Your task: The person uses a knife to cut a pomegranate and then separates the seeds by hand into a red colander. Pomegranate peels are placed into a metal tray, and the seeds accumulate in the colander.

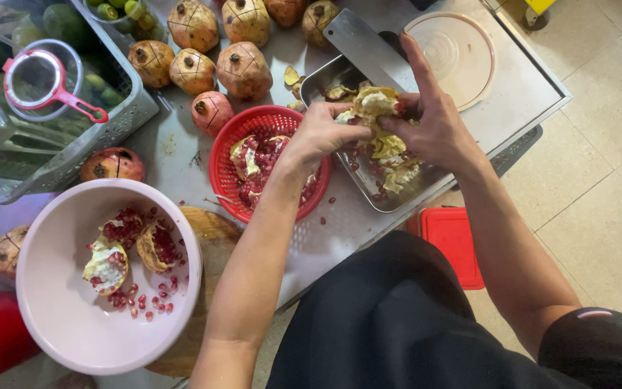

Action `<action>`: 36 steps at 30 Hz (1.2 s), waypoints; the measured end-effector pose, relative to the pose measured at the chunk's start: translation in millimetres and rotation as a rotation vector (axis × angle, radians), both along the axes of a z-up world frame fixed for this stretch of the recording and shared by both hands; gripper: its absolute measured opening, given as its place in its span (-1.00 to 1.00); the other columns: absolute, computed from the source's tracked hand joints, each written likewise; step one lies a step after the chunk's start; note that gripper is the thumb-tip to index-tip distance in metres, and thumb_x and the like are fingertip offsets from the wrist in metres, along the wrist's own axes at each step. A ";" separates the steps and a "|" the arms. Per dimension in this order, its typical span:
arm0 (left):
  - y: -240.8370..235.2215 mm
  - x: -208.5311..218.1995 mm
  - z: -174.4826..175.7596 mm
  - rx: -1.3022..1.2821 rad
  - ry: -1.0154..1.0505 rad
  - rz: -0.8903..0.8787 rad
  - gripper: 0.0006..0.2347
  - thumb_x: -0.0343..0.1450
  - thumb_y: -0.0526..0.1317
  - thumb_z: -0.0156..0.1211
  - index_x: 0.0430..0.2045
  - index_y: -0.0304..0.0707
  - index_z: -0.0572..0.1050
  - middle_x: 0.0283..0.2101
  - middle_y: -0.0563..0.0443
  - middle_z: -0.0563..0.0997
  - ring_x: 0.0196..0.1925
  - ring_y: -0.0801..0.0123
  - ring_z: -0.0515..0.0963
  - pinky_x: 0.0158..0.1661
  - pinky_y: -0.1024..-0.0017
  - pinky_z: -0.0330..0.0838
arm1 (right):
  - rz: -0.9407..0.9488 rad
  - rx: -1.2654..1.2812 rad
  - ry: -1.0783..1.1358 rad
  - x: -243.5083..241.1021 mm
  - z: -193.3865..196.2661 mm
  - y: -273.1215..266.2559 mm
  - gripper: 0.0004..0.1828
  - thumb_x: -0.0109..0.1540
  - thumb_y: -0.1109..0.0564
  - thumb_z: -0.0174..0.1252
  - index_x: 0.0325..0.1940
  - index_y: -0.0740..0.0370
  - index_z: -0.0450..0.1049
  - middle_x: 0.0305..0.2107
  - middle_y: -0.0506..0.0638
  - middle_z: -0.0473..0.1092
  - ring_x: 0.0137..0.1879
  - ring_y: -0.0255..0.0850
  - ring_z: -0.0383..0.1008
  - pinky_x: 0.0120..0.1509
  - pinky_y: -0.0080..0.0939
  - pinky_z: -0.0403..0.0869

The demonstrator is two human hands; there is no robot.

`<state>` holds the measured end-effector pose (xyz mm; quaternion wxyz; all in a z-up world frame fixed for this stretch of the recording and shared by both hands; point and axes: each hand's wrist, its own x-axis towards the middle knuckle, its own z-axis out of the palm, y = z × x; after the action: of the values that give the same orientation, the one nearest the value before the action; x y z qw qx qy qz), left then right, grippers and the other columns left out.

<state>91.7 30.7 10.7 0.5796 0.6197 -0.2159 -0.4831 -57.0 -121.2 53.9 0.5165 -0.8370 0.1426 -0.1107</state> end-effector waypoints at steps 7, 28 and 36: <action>-11.7 6.7 -1.4 0.092 0.008 -0.085 -0.70 0.19 -0.37 0.42 -0.20 -0.38 0.66 -0.37 -0.01 0.71 -0.41 0.50 0.68 -0.37 0.55 0.62 | -0.022 -0.159 -0.047 -1.8 -2.0 -6.9 0.15 0.22 0.38 0.31 0.70 -0.10 -0.21 -0.05 0.19 0.59 -0.02 -0.11 0.67 0.11 -0.08 0.59; 6.8 17.0 -21.9 -0.147 0.598 0.149 -0.66 0.42 -0.05 0.18 -0.24 -0.46 0.60 -0.27 -0.23 0.71 -0.26 0.18 0.76 -0.15 0.24 0.70 | -0.154 0.619 -0.047 -15.1 -8.3 -26.3 -0.42 0.29 0.39 0.13 0.42 0.31 0.30 -0.01 0.04 0.50 0.11 -0.26 0.53 0.24 -0.22 0.53; 30.8 15.0 -34.6 -0.272 0.659 0.222 -0.74 0.54 -0.14 0.14 -0.14 -0.44 0.54 -0.19 -0.20 0.67 -0.13 0.13 0.70 0.02 0.16 0.66 | -0.152 0.796 -0.051 -10.4 -14.7 -22.8 -0.41 0.30 0.41 0.09 0.45 0.29 0.29 0.01 0.02 0.43 0.08 -0.22 0.46 0.10 -0.25 0.43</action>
<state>106.7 61.5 -24.0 0.7439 0.3679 -0.0116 -0.5577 -67.4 -143.9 39.2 0.7940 -0.5556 0.2231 -0.1054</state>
